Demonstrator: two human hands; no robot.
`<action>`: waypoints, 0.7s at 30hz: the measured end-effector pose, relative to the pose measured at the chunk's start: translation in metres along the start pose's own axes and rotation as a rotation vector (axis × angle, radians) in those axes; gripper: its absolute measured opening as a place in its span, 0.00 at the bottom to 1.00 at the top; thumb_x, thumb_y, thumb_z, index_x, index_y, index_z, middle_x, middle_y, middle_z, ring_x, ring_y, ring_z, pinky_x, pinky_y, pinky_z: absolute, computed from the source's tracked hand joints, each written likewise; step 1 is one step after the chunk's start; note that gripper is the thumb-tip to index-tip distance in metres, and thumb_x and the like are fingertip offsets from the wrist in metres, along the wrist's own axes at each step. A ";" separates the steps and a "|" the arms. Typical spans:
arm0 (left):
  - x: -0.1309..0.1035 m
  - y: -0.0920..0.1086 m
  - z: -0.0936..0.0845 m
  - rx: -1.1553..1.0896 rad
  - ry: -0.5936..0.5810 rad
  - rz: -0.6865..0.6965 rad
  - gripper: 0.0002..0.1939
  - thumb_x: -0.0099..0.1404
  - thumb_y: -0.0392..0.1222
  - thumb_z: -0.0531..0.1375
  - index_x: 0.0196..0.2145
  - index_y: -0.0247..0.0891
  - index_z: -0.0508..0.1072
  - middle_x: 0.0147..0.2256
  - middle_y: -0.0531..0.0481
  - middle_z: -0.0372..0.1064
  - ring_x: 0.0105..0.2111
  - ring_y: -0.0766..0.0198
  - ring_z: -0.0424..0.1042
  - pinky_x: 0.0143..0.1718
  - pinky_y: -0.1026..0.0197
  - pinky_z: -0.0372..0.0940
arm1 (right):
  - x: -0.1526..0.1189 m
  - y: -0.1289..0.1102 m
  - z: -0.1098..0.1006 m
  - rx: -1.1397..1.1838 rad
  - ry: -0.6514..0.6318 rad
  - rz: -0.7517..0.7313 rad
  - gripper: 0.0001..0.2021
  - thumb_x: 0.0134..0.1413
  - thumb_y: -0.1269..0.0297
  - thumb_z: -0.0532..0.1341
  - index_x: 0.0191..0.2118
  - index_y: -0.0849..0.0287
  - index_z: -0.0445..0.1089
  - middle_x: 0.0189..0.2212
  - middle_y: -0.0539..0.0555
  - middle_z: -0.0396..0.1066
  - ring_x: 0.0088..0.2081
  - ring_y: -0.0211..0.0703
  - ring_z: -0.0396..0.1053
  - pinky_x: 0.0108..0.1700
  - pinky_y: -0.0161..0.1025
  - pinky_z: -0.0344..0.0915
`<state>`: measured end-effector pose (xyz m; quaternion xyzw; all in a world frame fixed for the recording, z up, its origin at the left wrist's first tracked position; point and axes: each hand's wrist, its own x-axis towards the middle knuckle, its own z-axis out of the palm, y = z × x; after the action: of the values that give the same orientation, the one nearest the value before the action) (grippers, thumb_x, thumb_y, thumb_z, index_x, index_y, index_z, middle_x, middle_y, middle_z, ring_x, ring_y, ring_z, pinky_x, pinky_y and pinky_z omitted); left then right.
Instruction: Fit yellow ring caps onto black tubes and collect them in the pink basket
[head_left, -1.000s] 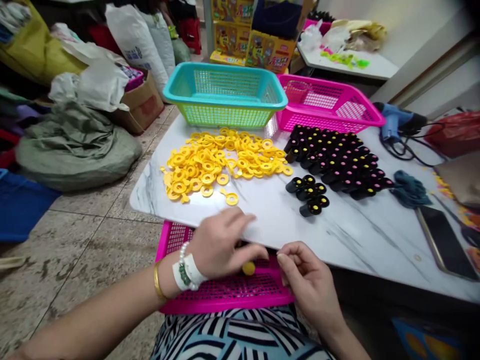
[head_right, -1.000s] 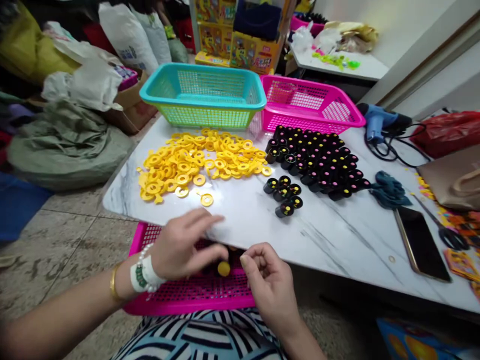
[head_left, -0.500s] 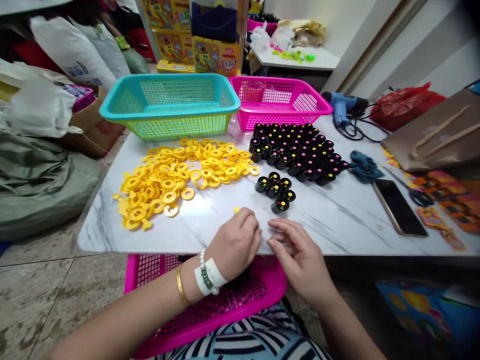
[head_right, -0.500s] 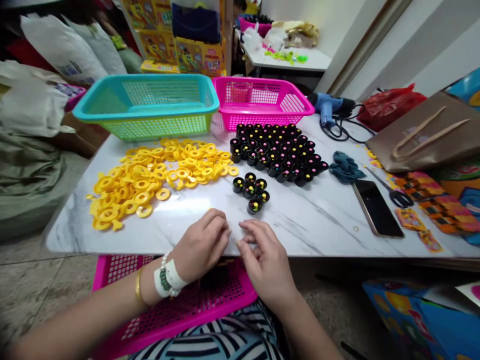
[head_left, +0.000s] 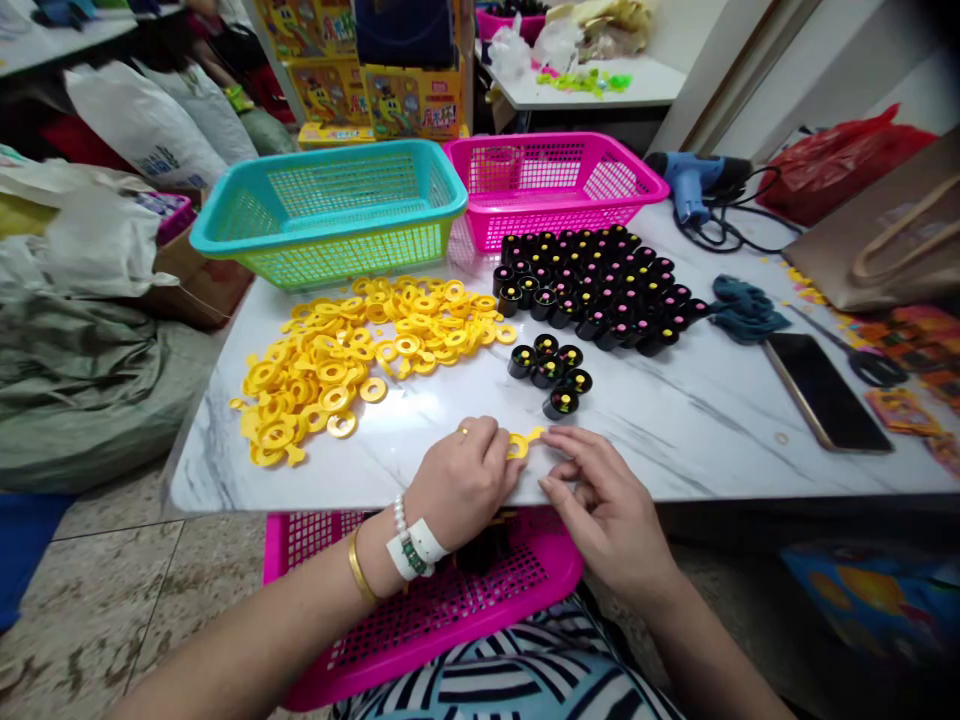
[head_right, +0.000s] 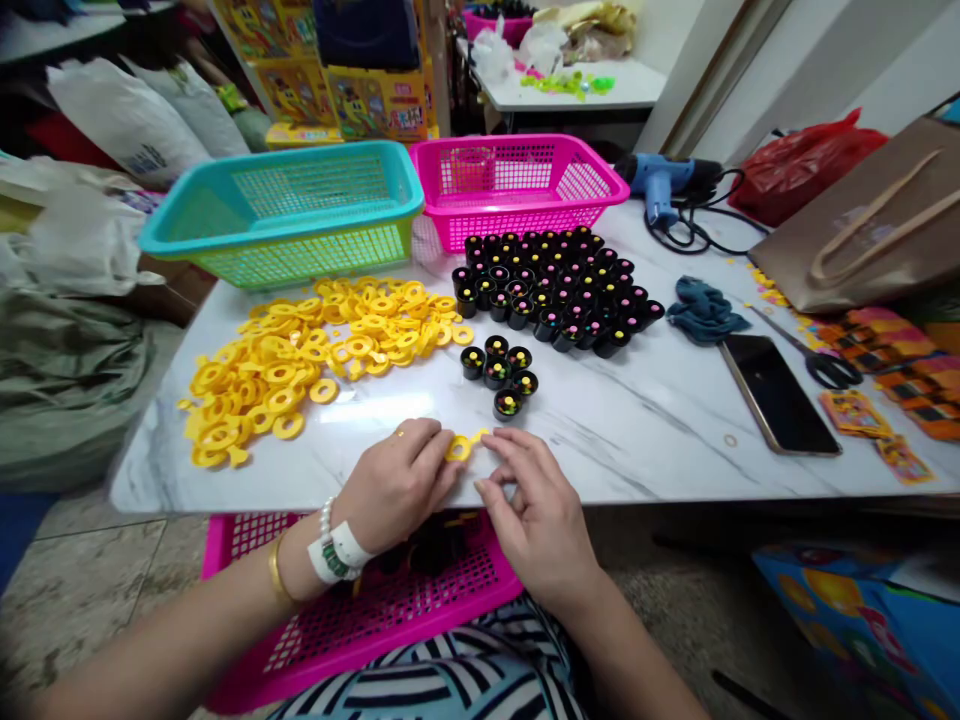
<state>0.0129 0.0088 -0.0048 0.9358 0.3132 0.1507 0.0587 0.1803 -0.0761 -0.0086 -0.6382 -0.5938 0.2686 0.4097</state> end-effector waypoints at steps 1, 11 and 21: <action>0.001 0.002 0.001 0.000 0.011 0.014 0.13 0.71 0.41 0.49 0.37 0.32 0.70 0.35 0.42 0.66 0.36 0.57 0.66 0.34 0.57 0.69 | 0.001 0.000 0.000 -0.029 -0.014 -0.024 0.16 0.61 0.68 0.58 0.54 0.53 0.68 0.55 0.60 0.63 0.32 0.39 0.71 0.32 0.38 0.72; 0.032 0.001 0.001 -0.425 0.025 -0.239 0.16 0.69 0.51 0.54 0.43 0.34 0.69 0.33 0.48 0.69 0.33 0.62 0.70 0.36 0.59 0.67 | 0.011 0.001 -0.007 -0.030 -0.042 0.009 0.06 0.62 0.65 0.59 0.33 0.56 0.70 0.30 0.53 0.70 0.32 0.43 0.69 0.34 0.39 0.65; 0.063 0.015 0.013 -0.306 -0.049 -0.307 0.14 0.62 0.45 0.60 0.44 0.38 0.72 0.33 0.49 0.74 0.32 0.57 0.73 0.31 0.59 0.64 | 0.002 0.031 -0.043 0.654 0.057 0.387 0.08 0.56 0.62 0.66 0.41 0.59 0.74 0.24 0.50 0.74 0.23 0.35 0.70 0.27 0.31 0.69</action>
<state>0.0733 0.0347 0.0013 0.8607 0.4240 0.1629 0.2299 0.2329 -0.0819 -0.0117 -0.5812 -0.3334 0.4986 0.5500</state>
